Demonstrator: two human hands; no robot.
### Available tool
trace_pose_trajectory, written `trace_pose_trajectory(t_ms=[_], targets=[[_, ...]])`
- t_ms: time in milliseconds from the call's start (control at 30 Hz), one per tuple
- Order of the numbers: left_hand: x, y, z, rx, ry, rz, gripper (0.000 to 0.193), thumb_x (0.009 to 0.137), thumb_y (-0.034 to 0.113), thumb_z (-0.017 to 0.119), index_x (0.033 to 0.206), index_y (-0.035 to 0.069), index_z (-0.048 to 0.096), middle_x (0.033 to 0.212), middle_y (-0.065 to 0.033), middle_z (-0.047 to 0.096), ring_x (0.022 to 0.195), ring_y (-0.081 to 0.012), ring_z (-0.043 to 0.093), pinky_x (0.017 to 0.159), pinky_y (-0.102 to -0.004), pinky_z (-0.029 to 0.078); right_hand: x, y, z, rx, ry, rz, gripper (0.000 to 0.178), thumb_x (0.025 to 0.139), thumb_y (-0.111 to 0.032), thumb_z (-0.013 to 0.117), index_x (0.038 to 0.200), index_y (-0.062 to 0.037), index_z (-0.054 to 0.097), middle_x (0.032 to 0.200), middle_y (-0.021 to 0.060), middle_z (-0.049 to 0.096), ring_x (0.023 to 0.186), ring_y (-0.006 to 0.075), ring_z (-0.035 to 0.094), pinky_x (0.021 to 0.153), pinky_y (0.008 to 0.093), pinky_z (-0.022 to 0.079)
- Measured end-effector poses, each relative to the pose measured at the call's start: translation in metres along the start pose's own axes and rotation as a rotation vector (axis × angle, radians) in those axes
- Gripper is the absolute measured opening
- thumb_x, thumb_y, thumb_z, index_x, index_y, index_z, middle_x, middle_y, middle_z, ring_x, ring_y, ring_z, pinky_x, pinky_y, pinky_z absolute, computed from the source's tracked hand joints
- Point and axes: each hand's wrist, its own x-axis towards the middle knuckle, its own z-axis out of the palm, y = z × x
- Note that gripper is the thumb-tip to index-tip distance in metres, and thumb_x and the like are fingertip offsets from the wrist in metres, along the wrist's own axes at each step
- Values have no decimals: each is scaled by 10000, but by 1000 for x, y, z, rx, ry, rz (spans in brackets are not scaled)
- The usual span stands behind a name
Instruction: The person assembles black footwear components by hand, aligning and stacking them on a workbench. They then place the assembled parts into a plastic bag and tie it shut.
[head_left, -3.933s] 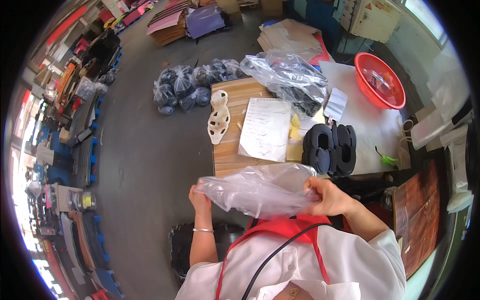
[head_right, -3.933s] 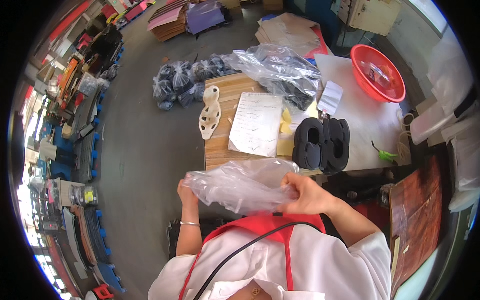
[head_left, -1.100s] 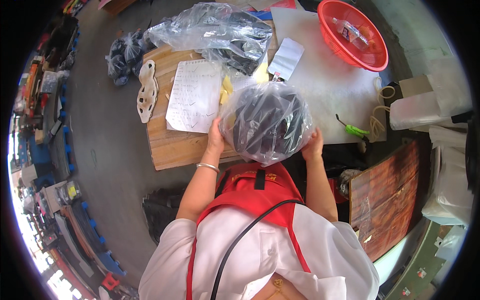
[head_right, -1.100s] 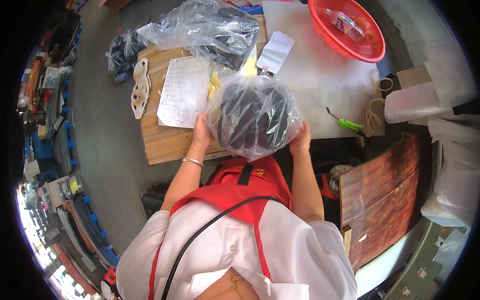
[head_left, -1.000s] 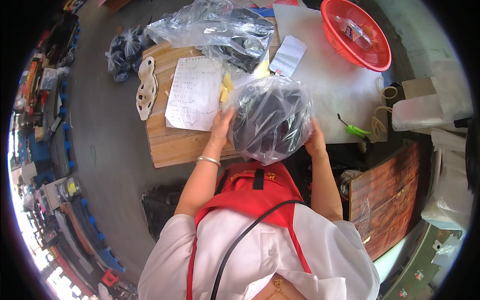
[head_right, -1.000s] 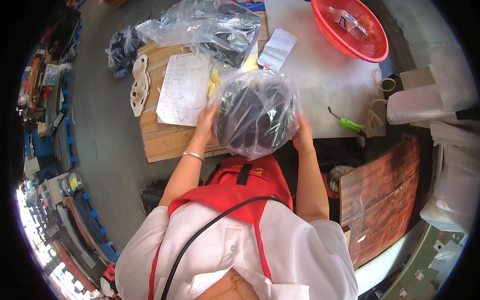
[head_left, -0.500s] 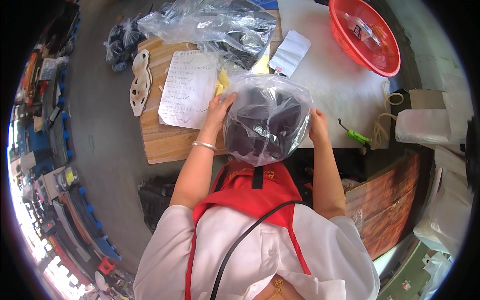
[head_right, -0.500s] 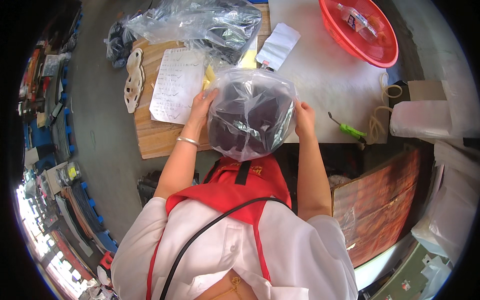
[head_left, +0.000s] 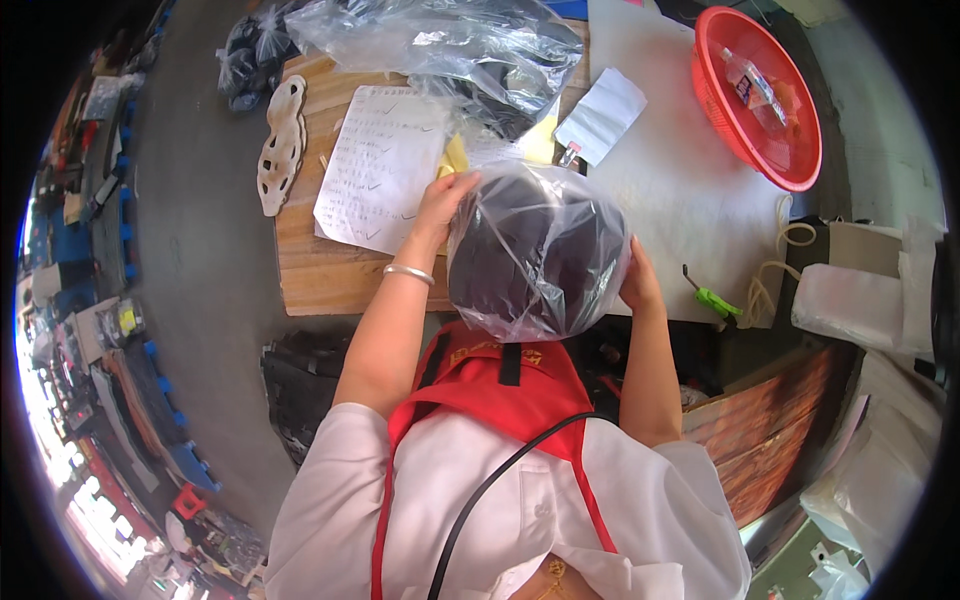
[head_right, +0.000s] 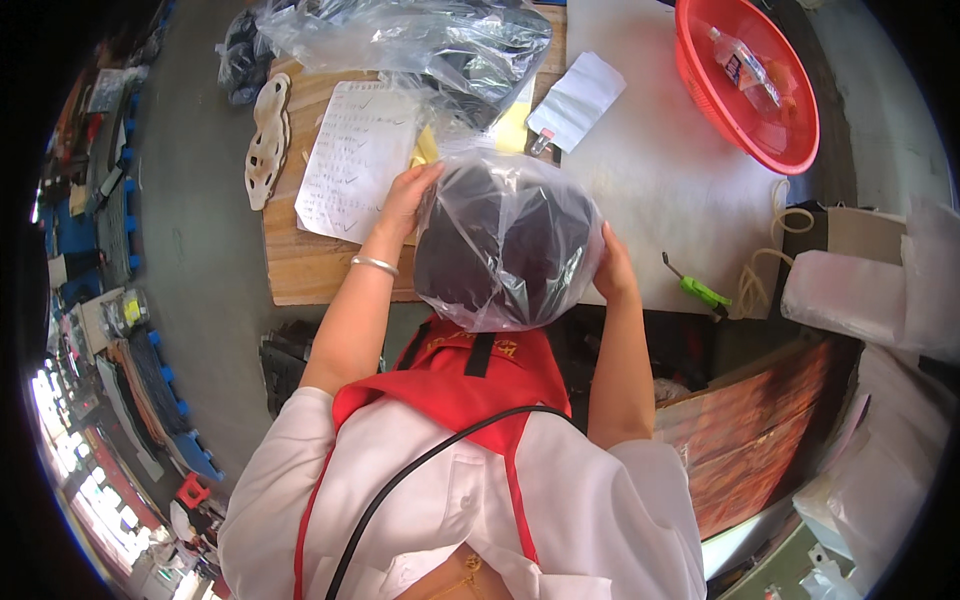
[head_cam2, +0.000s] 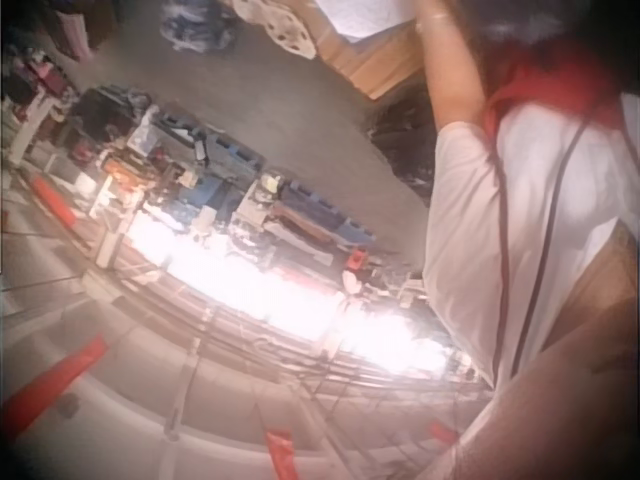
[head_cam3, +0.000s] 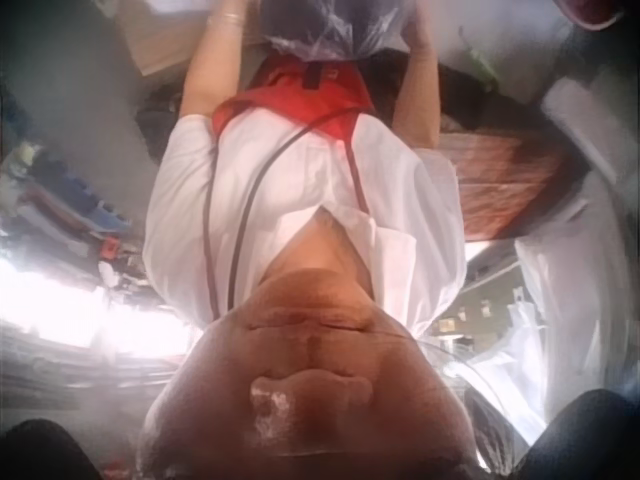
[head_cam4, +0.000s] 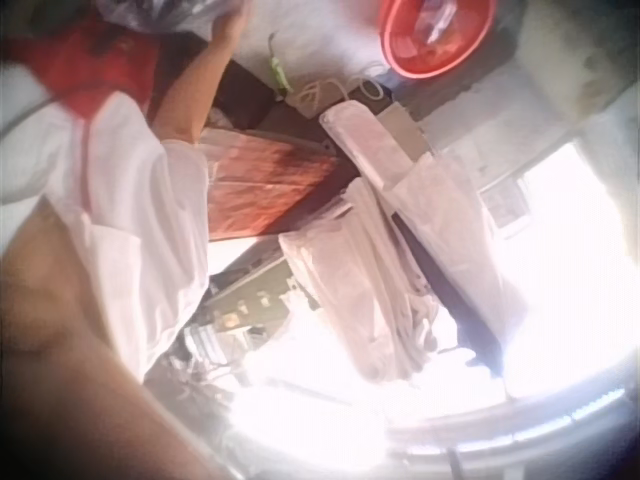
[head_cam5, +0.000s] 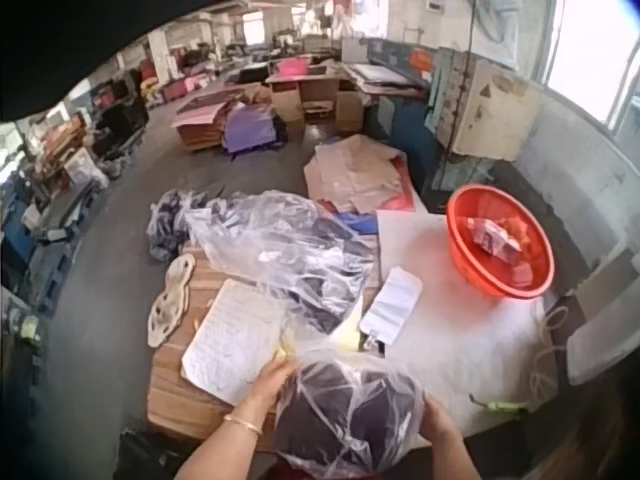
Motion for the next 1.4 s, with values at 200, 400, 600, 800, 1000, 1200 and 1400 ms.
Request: trace_pose_trajectory(t_ms=[200, 400, 600, 800, 1000, 1200, 1400], targets=[[30, -15, 4, 236, 104, 105, 302, 873, 294, 672, 951, 4, 641, 882, -32, 665, 728, -94, 591, 650, -223, 471, 2, 8, -1, -56, 83, -32, 230, 900, -130, 593, 1053, 42, 598, 954, 98, 658, 816, 194, 631, 751, 326, 513], [5, -39, -26, 846, 281, 398, 396, 868, 382, 634, 783, -4, 643, 699, -205, 619, 615, -289, 593, 592, -377, 458, -11, 17, 3, -219, 298, 68, 259, 923, -207, 554, 1033, 23, 595, 918, 92, 648, 800, 194, 632, 679, 333, 520], [-31, -40, -64, 783, -81, 15, 302, 933, 219, 579, 1128, -12, 591, 989, -99, 674, 869, -165, 624, 762, -301, 499, -20, 28, 3, -14, 128, 82, 213, 919, -217, 549, 879, -16, 609, 843, 69, 629, 697, 195, 614, 578, 345, 491], [-20, -40, -35, 285, 134, -34, 388, 868, 140, 577, 1228, 2, 538, 1000, -76, 655, 897, -165, 601, 771, -322, 503, 14, 34, 1, -626, 482, -265, 157, 826, -87, 516, 675, -46, 509, 629, 32, 500, 577, 135, 464, 489, 321, 379], [-17, -47, -8, 932, 405, 62, 457, 865, 408, 538, 1109, 30, 615, 1016, -257, 642, 987, -405, 605, 831, -470, 466, 36, 51, -4, -335, 233, -282, 304, 860, -252, 560, 911, 39, 633, 853, 102, 644, 741, 216, 599, 599, 387, 484], [-14, -35, 4, 816, 273, 30, 476, 878, 353, 520, 1123, -51, 571, 1068, -296, 610, 1022, -412, 592, 861, -471, 451, 31, 39, 1, -441, 157, -77, 444, 911, -332, 540, 1159, 33, 587, 1053, 119, 641, 891, 280, 635, 733, 431, 534], [-10, -33, -3, 814, 288, 139, 361, 876, 268, 549, 1080, -28, 577, 1012, -240, 620, 972, -337, 589, 842, -428, 438, 16, 28, 32, -112, -128, -79, 445, 937, -288, 484, 1244, 30, 536, 1163, 157, 611, 1011, 279, 613, 838, 437, 527]])
